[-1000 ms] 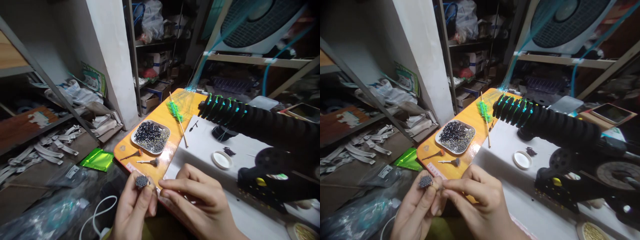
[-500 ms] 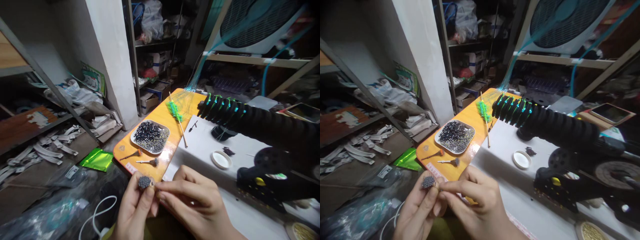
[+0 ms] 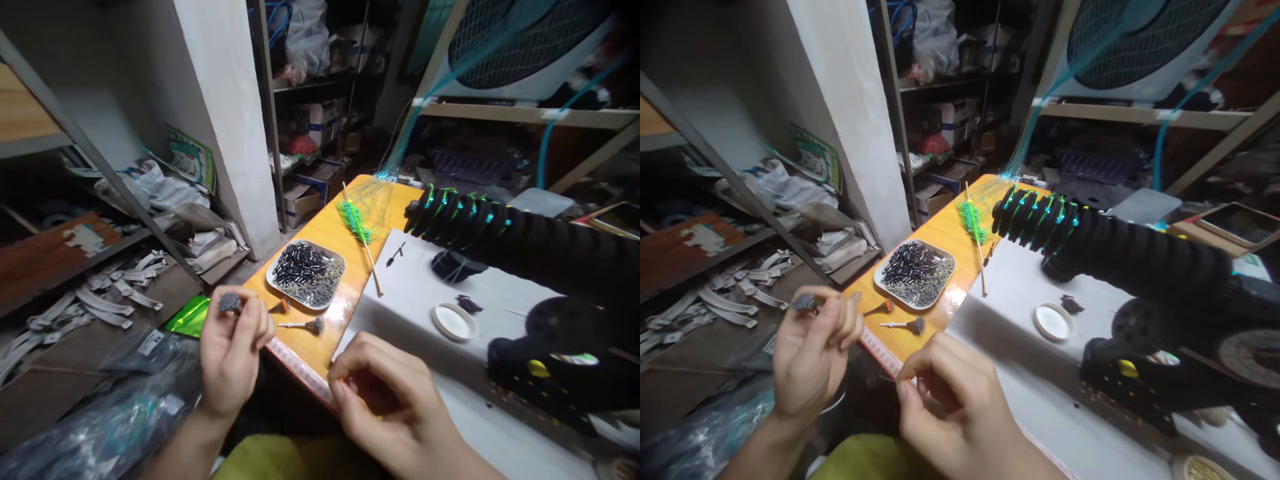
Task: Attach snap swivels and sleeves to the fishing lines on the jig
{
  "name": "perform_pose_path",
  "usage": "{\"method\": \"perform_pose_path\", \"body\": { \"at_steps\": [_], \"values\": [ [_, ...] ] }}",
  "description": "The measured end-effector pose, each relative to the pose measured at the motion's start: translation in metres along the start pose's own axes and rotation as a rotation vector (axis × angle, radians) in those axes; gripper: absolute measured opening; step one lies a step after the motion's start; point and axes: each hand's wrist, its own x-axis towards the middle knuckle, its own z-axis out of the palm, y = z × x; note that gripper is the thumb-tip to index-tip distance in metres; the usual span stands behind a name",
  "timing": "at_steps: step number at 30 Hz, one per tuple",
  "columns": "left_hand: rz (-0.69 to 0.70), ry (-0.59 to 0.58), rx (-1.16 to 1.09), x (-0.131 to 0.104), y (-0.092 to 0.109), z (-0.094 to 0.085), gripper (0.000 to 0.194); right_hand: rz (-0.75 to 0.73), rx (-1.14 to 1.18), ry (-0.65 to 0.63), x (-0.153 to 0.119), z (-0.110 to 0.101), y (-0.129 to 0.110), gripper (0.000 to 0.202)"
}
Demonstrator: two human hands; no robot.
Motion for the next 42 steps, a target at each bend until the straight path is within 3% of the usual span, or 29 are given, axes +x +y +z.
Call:
{"method": "perform_pose_path", "body": {
  "at_steps": [4,8,20,25,30,33,35,37,42],
  "values": [
    [-0.048,-0.143,0.106,0.034,-0.008,-0.019,0.01,0.096,0.047,-0.077,0.001,-0.001,-0.002,0.013],
    [-0.138,-0.249,0.176,0.044,-0.011,-0.024,0.017,0.052,0.048,-0.022,0.004,-0.003,-0.002,0.014],
    [-0.48,-0.507,0.086,-0.033,-0.004,0.006,0.011,-0.035,0.245,0.121,0.003,-0.006,-0.004,0.013],
    [-0.477,-0.537,-0.02,-0.045,-0.01,0.015,0.013,-0.075,0.222,0.144,0.003,-0.008,-0.008,0.015],
    [-0.378,-0.51,0.122,-0.052,-0.01,0.017,0.012,-0.059,0.23,0.192,0.002,-0.006,-0.007,0.014],
    [-0.319,-0.424,0.258,-0.037,-0.011,0.009,0.011,-0.026,0.257,0.216,0.002,-0.005,-0.006,0.011],
    [-0.207,-0.373,0.42,-0.013,-0.013,0.001,0.019,0.011,0.237,0.206,0.002,-0.004,-0.006,0.01],
    [-0.082,-0.505,0.723,0.019,-0.016,-0.006,0.034,0.056,0.168,0.174,0.002,-0.003,-0.006,0.013],
    [0.029,-0.727,0.992,0.086,-0.026,-0.005,0.029,0.083,0.086,0.094,0.001,-0.001,-0.004,0.016]
  ]
}}
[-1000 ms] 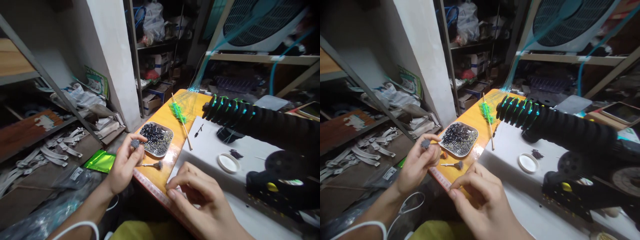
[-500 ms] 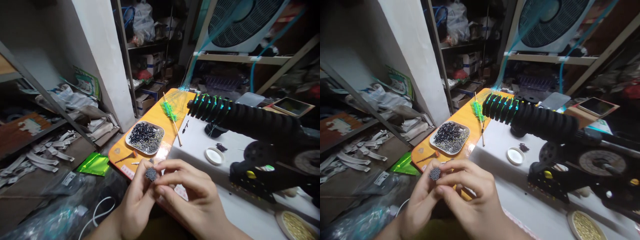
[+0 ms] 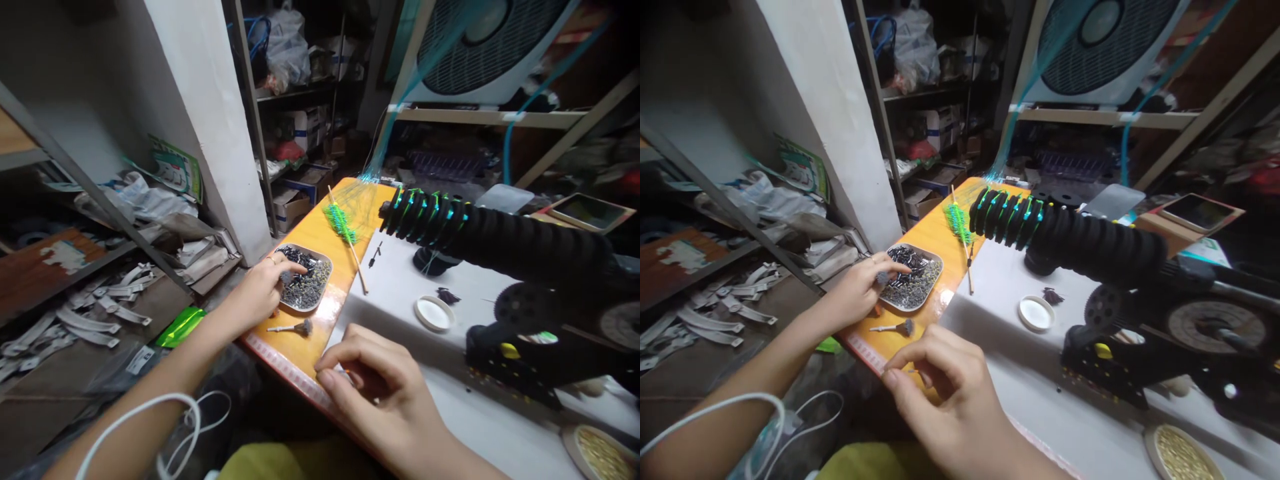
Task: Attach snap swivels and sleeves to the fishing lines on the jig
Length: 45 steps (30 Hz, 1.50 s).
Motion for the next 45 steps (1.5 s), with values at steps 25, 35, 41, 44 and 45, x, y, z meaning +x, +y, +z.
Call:
{"method": "perform_pose_path", "body": {
  "at_steps": [25,35,41,44,45],
  "values": [
    [-0.115,-0.005,-0.044,0.009,0.028,0.011,0.012,0.079,0.02,0.059,0.001,0.002,0.004,0.015],
    [-0.414,0.201,-1.431,-0.089,0.081,0.062,0.033,-0.084,0.047,0.127,-0.01,0.004,0.005,0.01],
    [-0.339,0.43,-1.399,-0.096,0.092,0.075,0.03,-0.164,0.065,0.043,-0.016,0.004,0.005,0.014],
    [-0.302,0.506,-1.211,-0.099,0.09,0.077,0.027,-0.207,0.057,0.044,-0.016,0.004,0.002,0.018],
    [-0.281,0.525,-1.146,-0.1,0.088,0.077,0.026,-0.216,0.054,0.049,-0.015,0.004,0.002,0.019]
  ]
}}
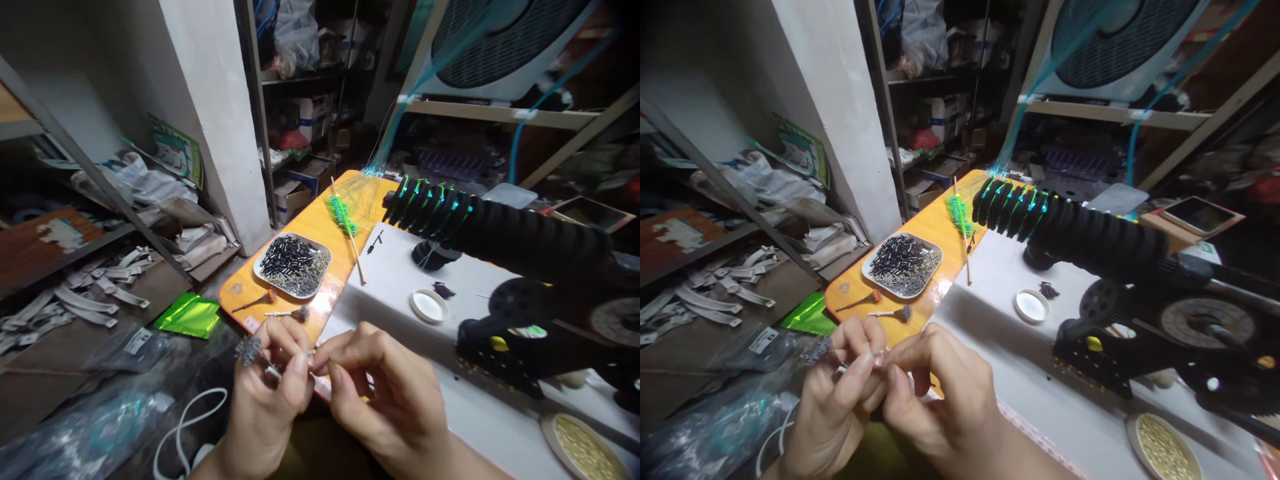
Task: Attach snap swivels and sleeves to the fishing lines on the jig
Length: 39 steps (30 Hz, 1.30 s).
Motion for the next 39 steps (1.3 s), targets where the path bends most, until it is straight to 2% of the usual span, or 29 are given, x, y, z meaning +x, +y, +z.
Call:
{"method": "perform_pose_path", "body": {
  "at_steps": [3,8,13,26,39],
  "values": [
    [0.088,-0.019,0.103,0.0014,-0.0008,-0.0022,0.022,-0.008,-0.003,0.007,0.0008,0.0003,-0.0006,0.02],
    [0.141,-0.028,0.162,0.0035,0.0027,-0.0006,0.021,-0.006,0.01,0.011,0.0019,-0.0001,-0.002,0.02],
    [0.104,-0.01,0.176,0.0009,0.0065,0.0019,0.022,-0.015,-0.001,0.006,0.0018,-0.0016,-0.003,0.022],
    [0.177,-0.009,0.213,0.0017,0.0033,0.0047,0.023,-0.02,0.03,0.0,0.0012,0.0015,0.0033,0.02],
    [0.19,0.026,0.183,0.0005,0.005,0.0043,0.02,-0.017,0.029,-0.003,-0.0016,0.0002,0.0032,0.021]
  ]
}}
